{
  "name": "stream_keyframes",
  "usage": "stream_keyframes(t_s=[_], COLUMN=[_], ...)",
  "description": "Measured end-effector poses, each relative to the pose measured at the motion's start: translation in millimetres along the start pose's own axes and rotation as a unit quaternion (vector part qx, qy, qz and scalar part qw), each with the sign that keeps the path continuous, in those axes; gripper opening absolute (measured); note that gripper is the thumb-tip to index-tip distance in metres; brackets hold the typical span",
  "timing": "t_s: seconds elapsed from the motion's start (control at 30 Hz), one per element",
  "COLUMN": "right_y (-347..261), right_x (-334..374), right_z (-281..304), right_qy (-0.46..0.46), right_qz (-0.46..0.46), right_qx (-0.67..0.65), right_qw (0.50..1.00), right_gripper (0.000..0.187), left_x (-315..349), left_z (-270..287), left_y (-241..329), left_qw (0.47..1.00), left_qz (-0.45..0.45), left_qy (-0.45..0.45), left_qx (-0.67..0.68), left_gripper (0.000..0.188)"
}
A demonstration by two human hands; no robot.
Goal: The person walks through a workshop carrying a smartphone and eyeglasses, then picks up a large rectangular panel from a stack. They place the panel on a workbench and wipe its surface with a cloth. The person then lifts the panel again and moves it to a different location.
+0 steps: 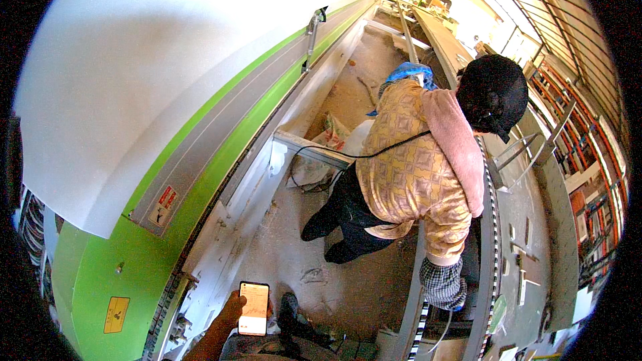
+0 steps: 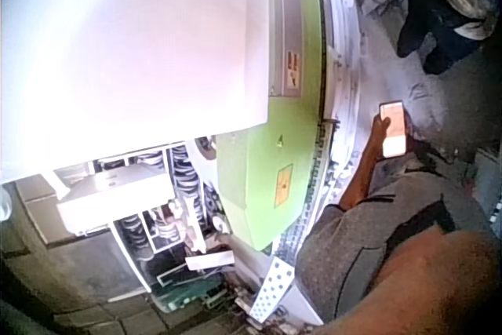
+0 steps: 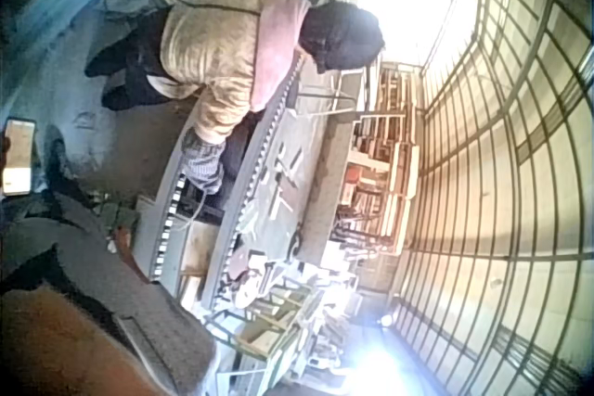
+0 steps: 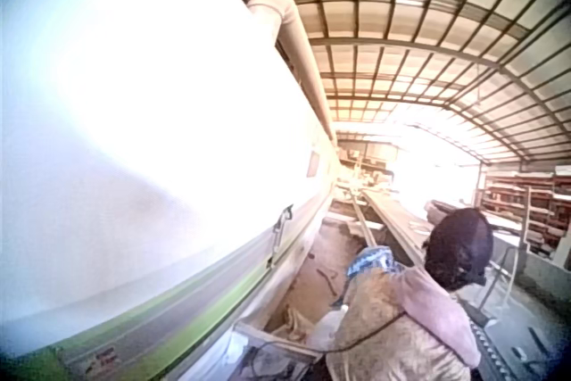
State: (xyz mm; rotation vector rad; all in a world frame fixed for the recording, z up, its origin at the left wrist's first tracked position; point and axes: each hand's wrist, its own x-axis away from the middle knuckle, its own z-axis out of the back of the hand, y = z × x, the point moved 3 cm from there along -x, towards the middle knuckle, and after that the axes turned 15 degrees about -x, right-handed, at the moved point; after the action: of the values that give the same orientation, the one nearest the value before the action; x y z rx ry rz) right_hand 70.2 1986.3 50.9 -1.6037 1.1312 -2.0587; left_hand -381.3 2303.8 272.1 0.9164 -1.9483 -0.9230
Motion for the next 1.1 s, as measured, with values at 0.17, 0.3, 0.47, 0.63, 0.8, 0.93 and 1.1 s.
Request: stream_keyframes(t_s=[0.17, 0.3, 0.47, 0.63, 0.8, 0.93, 1.1], right_y=[17, 21, 6, 14, 25, 40, -2], right_x=[-1, 2, 15, 14, -10, -33, -18], right_z=[3, -14, -27, -21, -4, 28, -3], right_qy=[-0.011, 0.027, 0.066, 0.056, 0.057, 0.074, 0.085], right_qz=[0.021, 0.071, 0.029, 0.037, 0.032, -0.011, -0.037], right_qx=[-0.064, -0.076, -0.088, -0.066, 0.084, 0.365, 0.209], right_qw=[0.998, 0.994, 0.993, 0.996, 0.994, 0.928, 0.973], right_gripper=[0.032, 0.034, 0.032, 0.028, 0.025, 0.028, 0.033], left_x=[3, 4, -1, -2, -4, -3, 2], left_z=[0, 3, 2, 0, 5, 2, 12], left_y=[0, 2, 2, 5, 7, 8, -1], left_qw=[1.000, 1.000, 1.000, 1.000, 0.999, 1.000, 1.000], left_qz=[-0.027, -0.019, -0.019, -0.018, -0.008, 0.001, 0.000], left_qy=[-0.006, 0.018, -0.014, -0.005, 0.018, 0.003, 0.015], left_qx=[0.013, -0.013, 0.010, 0.003, -0.028, -0.004, 0.003], left_gripper=[0.084, 0.083, 0.081, 0.080, 0.079, 0.084, 0.084])
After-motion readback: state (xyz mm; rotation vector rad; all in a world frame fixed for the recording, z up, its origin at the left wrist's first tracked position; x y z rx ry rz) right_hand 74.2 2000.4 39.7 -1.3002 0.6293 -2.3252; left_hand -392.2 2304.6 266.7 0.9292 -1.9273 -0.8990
